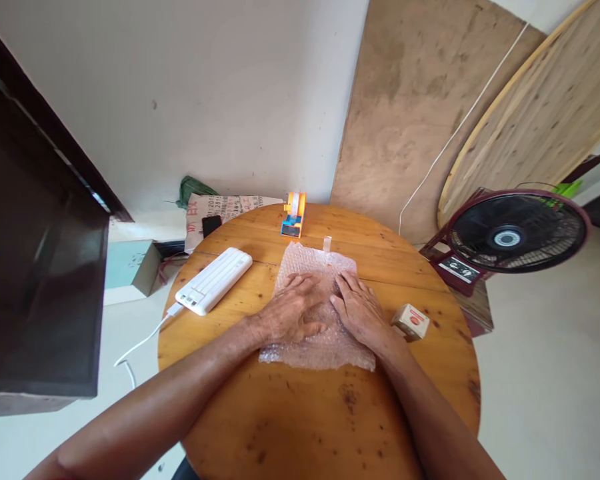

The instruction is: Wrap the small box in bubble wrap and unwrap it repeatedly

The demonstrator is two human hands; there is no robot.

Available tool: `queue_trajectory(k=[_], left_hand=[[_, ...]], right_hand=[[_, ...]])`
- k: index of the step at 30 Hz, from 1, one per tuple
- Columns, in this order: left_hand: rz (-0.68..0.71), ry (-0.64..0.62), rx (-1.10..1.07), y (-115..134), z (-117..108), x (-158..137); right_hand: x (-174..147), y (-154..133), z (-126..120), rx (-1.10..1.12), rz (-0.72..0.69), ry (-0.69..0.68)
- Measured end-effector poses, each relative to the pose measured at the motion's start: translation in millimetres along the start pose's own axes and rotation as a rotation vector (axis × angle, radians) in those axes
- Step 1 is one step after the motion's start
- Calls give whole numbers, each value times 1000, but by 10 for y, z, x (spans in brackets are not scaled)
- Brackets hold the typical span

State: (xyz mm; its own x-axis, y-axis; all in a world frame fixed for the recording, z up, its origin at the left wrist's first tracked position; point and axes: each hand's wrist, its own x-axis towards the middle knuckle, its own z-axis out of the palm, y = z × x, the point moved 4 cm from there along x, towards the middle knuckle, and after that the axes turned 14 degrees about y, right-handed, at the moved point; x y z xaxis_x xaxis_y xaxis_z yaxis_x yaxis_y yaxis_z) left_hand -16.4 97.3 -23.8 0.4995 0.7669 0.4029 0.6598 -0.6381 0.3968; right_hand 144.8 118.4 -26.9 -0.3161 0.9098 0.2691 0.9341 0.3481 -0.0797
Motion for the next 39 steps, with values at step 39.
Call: queue_trajectory(k=[39], left_hand=[[178,-162,-62,65,161,-63]], right_hand=[[14,139,-266,43,-8,119]])
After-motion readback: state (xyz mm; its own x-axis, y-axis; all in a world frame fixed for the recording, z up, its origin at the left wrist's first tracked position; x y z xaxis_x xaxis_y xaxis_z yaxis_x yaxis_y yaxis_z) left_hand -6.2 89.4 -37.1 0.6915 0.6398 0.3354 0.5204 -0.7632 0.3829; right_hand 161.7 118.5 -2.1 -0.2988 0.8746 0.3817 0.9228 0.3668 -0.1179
